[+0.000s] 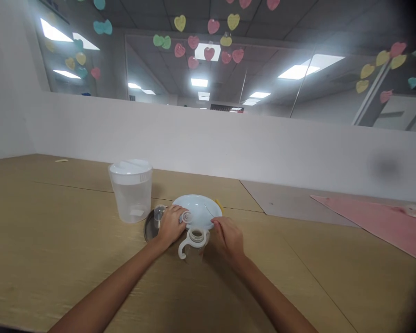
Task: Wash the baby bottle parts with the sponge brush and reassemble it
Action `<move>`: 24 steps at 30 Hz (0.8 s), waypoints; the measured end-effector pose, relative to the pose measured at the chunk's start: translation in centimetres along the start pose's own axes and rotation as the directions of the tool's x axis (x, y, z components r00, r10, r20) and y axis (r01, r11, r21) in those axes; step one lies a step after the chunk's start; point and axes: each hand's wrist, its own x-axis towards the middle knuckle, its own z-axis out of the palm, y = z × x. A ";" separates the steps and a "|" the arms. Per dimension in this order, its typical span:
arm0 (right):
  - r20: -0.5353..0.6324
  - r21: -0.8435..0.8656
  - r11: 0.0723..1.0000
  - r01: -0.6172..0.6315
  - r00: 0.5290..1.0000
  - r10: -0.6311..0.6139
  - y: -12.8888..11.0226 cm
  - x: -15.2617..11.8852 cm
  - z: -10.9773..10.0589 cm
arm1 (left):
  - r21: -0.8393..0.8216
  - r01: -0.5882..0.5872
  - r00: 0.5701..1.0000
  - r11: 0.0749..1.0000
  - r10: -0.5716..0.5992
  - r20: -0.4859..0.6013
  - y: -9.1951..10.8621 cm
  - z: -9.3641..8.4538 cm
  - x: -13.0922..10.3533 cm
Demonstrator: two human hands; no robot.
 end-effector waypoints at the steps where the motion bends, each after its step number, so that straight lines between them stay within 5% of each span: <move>1: 0.034 -0.033 0.999 -0.006 0.999 0.007 0.2 0.0 0.1 | 0.018 -0.007 1.000 1.000 0.007 0.016 0.1 0.0 -0.1; 12: 0.148 0.045 0.977 -0.209 0.969 0.200 1.4 1.1 1.3 | -0.003 -0.068 0.988 0.998 0.067 0.139 1.1 0.5 -0.3; 17: 0.232 -0.152 0.973 -0.176 0.950 0.209 1.3 1.4 0.5 | -0.043 -0.056 0.991 0.997 0.061 0.116 0.9 0.9 -0.6; 21: 0.195 -0.272 0.956 -0.107 0.967 0.163 1.2 1.4 0.4 | -0.043 -0.042 0.992 0.998 0.047 0.114 0.6 1.2 -0.7; 24: 0.066 -0.109 0.989 -0.103 0.992 0.111 -0.6 2.0 -0.9 | -0.047 -0.042 0.994 0.998 0.046 0.094 0.4 1.6 -0.8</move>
